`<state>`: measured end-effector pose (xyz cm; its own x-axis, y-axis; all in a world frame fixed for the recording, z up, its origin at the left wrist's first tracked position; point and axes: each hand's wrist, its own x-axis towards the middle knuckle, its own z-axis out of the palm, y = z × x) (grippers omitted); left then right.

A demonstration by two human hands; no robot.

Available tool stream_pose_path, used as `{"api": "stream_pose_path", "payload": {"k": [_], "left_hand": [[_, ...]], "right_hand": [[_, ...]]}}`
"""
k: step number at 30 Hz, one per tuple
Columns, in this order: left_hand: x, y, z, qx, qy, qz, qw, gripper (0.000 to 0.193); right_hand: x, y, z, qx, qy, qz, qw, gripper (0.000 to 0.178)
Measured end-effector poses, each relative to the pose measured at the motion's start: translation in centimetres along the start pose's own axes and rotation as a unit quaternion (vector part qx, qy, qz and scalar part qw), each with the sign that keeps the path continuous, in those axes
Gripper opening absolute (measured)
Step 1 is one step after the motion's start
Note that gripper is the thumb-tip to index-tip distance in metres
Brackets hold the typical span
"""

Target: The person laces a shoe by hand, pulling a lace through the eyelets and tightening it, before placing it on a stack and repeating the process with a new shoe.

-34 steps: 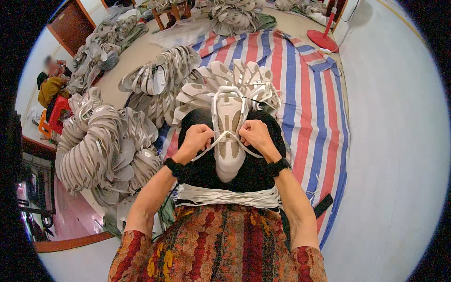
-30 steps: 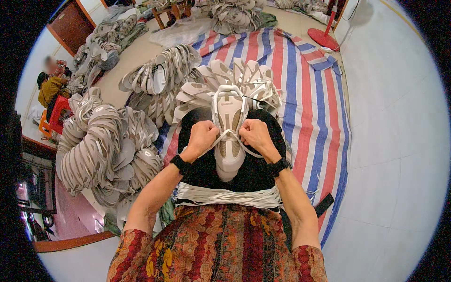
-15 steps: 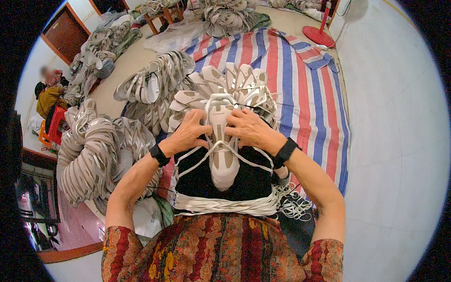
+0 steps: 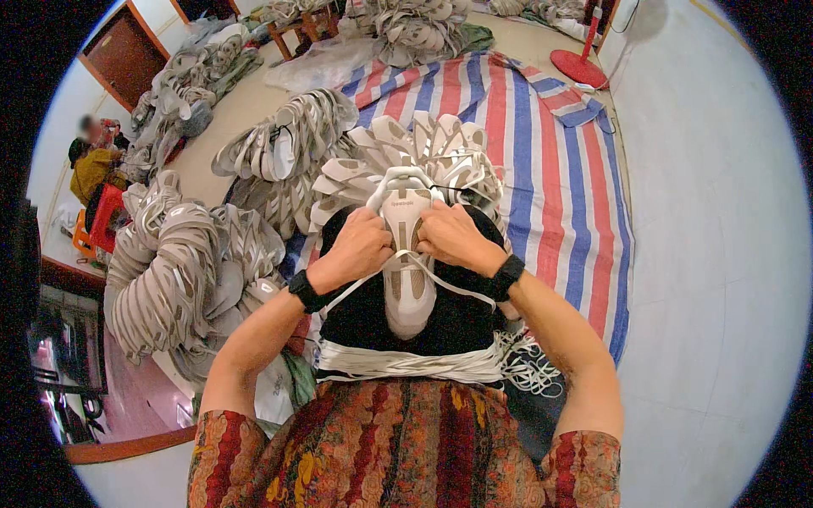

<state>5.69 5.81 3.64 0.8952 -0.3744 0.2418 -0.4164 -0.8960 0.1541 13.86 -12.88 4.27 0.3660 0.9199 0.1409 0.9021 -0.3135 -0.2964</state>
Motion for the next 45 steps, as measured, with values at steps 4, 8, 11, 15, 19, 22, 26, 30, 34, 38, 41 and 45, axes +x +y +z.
{"api": "stream_pose_path", "payload": {"k": [4, 8, 11, 15, 19, 22, 26, 30, 34, 38, 41, 45], "left_hand": [[0.5, 0.5, 0.4, 0.032, -0.004, -0.040, 0.999, 0.014], [1.0, -0.1, 1.4, -0.022, -0.015, -0.101, 0.995, 0.010], [0.5, -0.1, 2.0, -0.065, 0.044, -0.100, 0.992, 0.006], [1.1, 0.7, 0.7, -0.139, 0.204, -0.060, 0.967, 0.004], [5.7, 1.9, -4.4, -0.234, 0.296, -0.006, 0.926, 0.009], [7.2, 1.0, -7.3, -0.353, 0.258, -0.032, 0.899, 0.009], [7.1, 1.0, -6.6, -0.524, 0.081, -0.076, 0.844, 0.007], [6.2, 0.6, -4.4, -0.594, -0.023, -0.132, 0.793, 0.014], [6.1, -0.2, -4.0, -0.503, 0.066, -0.174, 0.844, 0.019], [6.7, 0.2, -3.9, -0.512, 0.063, -0.196, 0.834, 0.020], [7.2, 0.3, -4.0, -0.515, 0.071, -0.195, 0.832, 0.020], [7.1, -1.2, -3.2, -0.517, 0.088, -0.230, 0.820, 0.021]], "right_hand": [[0.7, -1.0, 0.2, -0.030, -0.036, 0.115, 0.992, 0.010], [1.3, -1.3, 1.1, -0.039, -0.024, 0.170, 0.984, 0.010], [0.7, -1.7, 1.5, -0.033, 0.020, 0.139, 0.990, 0.011], [-0.9, -0.7, 2.0, 0.149, 0.155, 0.046, 0.976, 0.012], [1.6, -3.4, -2.0, 0.423, 0.287, 0.093, 0.854, 0.014], [2.9, -1.3, -6.5, 0.496, 0.287, 0.145, 0.807, 0.017], [3.4, 1.1, -6.5, 0.541, 0.310, 0.200, 0.756, 0.019], [5.2, -1.3, -6.2, 0.383, 0.329, 0.153, 0.850, 0.018], [2.1, -2.4, -4.7, 0.277, 0.358, 0.207, 0.868, 0.015], [-0.6, -4.2, 0.1, 0.148, 0.210, 0.042, 0.966, 0.018], [0.1, -4.9, 0.3, -0.019, 0.158, 0.061, 0.985, 0.023], [0.7, -2.8, 1.2, -0.131, 0.123, 0.012, 0.984, 0.011]]}}
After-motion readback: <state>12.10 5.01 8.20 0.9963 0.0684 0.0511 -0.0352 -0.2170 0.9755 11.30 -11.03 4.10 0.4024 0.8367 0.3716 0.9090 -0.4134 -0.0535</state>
